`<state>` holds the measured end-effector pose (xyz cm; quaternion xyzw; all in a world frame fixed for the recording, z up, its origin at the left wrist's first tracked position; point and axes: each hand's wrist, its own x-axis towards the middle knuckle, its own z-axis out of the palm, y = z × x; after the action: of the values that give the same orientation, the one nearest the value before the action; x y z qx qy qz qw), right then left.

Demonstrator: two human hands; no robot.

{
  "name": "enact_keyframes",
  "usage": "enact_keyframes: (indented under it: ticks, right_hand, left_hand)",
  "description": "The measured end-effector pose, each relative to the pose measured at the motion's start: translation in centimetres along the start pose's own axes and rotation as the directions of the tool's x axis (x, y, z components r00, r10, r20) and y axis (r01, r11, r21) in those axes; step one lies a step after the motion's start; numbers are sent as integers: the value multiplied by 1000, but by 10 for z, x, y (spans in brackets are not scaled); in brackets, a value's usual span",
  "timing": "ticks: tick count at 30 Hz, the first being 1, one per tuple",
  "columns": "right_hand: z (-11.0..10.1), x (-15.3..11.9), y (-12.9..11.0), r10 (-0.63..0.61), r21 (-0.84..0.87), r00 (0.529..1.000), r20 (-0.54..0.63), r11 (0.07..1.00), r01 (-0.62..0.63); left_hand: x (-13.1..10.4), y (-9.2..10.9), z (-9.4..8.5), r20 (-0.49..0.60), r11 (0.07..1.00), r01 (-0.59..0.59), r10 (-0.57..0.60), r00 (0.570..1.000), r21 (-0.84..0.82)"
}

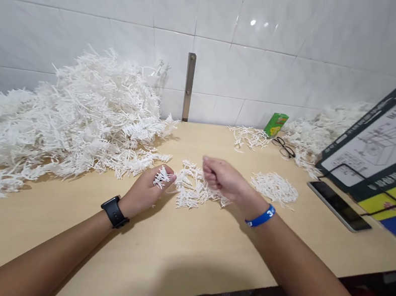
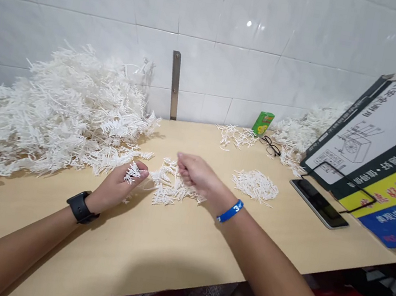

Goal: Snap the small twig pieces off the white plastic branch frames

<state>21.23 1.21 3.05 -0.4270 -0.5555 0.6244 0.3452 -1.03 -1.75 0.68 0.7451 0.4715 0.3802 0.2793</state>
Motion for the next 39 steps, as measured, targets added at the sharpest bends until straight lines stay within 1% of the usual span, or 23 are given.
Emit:
enact_keyframes:
  ticks: [1, 2, 3, 4, 5, 6, 7, 9, 11, 13, 14, 16, 18, 19, 21, 24, 25, 27, 29, 31, 34, 37, 39]
  right_hand:
    - [-16, -3, -8, -85, -163, 988, -131, 985, 63]
    - [-34, -7, -14, -185, -361, 952, -245, 928, 88]
    - [-53, -13, -19, -264, -564, 913, -312, 825, 46]
    - [-73, -19, -22, -315, -728, 882, -351, 684, -45]
    - [-92, -25, -23, -318, -828, 877, -362, 542, -145]
    - [-110, -32, -23, -268, -876, 888, -374, 418, -243]
    - [-127, -38, -22, -200, -897, 904, -378, 320, -304]
    - [-154, -49, -19, -85, -910, 916, -392, 180, -373]
    - [-170, -57, -20, -54, -912, 913, -404, 97, -398]
    - [-172, -61, -24, -117, -908, 900, -419, 70, -413]
    - [-167, -61, -28, -178, -905, 888, -425, 89, -416]
    - [-147, -59, -34, -317, -905, 849, -422, 195, -377]
    - [-115, -55, -38, -421, -909, 826, -376, 341, -240]
    - [-95, -52, -38, -453, -908, 829, -329, 392, -146]
    - [-54, -44, -36, -455, -878, 865, -211, 477, 36]
    - [4, -28, -24, -441, -736, 897, -2, 608, 297]
    - [19, -21, -19, -440, -690, 897, 44, 636, 345]
    - [41, -9, -8, -431, -636, 899, 73, 675, 375]
    - [53, 3, 3, -419, -588, 907, 39, 724, 360]
    - [57, 10, 12, -388, -520, 921, 14, 784, 339]
    - [56, 14, 19, -315, -407, 946, 76, 856, 318]
    - [56, 13, 21, -303, -392, 941, 149, 856, 338]
    - [55, 12, 23, -324, -417, 934, 151, 836, 358]
  left_hand:
    - [0, 0, -1, 1, 1000, -2, 2, 1000, 12]
    - [1, 0, -1, 8, 1000, -3, 3, 1000, 20]
    - [1, 0, -1, 17, 1000, -4, 4, 1000, 25]
    - [1, 0, -1, 26, 1000, -7, 6, 1000, 28]
    - [0, 0, -1, 36, 1000, -10, 9, 999, 28]
    - [0, 0, -1, 41, 1000, -12, 11, 999, 28]
    - [0, 0, 0, 43, 1000, -13, 12, 999, 27]
    - [1, -1, 0, 44, 1000, -8, 7, 999, 25]
    - [2, -3, 0, 46, 1000, 3, -4, 999, 22]
    - [2, -5, 1, 45, 1000, 18, -18, 999, 3]
    - [3, -6, 1, 48, 999, 30, -29, 998, -20]
    - [3, -9, 2, 71, 993, 61, -54, 996, -103]
    - [4, -12, 4, 113, 967, 86, -60, 992, -240]
    - [4, -13, 5, 128, 946, 84, -46, 991, -314]
    - [5, -13, 4, 157, 899, 116, -54, 986, -422]
    - [5, -10, 2, 244, 877, 200, -98, 965, -438]
    - [5, -8, 2, 262, 887, 213, -110, 959, -410]
    - [4, -5, 0, 257, 922, 191, -105, 961, -337]
    - [4, -5, 0, 214, 959, 119, -64, 975, -256]
    - [3, -6, 0, 160, 988, 43, -19, 987, -148]
    - [2, -10, 0, 152, 1000, 6, -8, 988, 17]
    - [0, -11, 0, 183, 996, 5, -21, 983, 85]
    - [0, -9, 0, 189, 996, 4, -20, 982, 87]
